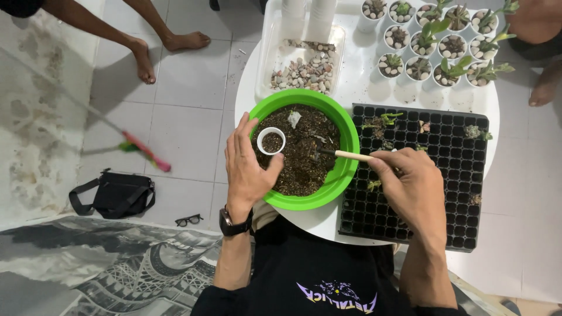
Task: Potting small succulents by scooping soil into a small pot using a cup and a stick.
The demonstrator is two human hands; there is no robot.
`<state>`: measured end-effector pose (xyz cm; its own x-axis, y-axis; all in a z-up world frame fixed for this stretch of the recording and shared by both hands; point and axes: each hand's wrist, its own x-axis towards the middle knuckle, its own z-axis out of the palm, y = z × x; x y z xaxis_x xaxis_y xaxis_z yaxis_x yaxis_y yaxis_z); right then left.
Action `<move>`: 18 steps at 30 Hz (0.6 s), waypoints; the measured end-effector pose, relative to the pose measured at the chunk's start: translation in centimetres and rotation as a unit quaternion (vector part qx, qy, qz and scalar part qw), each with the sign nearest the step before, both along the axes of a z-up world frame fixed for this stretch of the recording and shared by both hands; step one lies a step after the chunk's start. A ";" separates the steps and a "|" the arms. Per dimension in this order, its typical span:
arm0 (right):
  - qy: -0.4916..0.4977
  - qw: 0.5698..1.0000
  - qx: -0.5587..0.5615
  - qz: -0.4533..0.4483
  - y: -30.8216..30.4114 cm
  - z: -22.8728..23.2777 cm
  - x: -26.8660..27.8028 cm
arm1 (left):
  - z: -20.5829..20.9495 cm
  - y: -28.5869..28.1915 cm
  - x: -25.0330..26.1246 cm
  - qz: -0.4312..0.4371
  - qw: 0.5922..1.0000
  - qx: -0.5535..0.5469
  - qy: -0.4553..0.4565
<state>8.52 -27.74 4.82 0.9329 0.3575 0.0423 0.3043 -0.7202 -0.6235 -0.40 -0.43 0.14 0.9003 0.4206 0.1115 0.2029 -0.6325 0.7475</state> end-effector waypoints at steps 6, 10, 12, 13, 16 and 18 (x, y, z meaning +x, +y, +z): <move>-0.057 0.998 0.003 0.029 2.1 1.3 -0.2 | -0.3 -0.3 0.1 0.026 0.999 0.013 0.031; -0.079 0.996 0.008 0.036 4.2 1.6 -0.6 | 0.6 -0.8 0.4 0.047 0.998 0.017 0.047; -0.208 0.975 -0.027 0.079 4.8 0.4 -0.4 | 1.0 -1.1 0.5 0.082 0.995 0.019 0.045; -0.210 0.974 -0.028 0.078 5.0 0.4 -0.5 | 0.9 -1.1 0.5 0.082 0.996 0.019 0.043; -0.257 0.961 -0.037 0.100 5.6 0.3 -0.7 | 0.5 -1.0 0.4 0.096 0.994 0.025 0.050; -0.283 0.953 -0.053 0.100 5.7 0.0 -0.7 | 0.0 -0.8 0.4 0.088 0.994 0.034 0.061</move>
<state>7.81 -22.03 4.81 0.6842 0.5564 0.4715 0.7081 -0.6616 -0.2468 0.04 -1.27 0.14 0.8220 0.5680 0.0400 0.4012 -0.6276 0.6673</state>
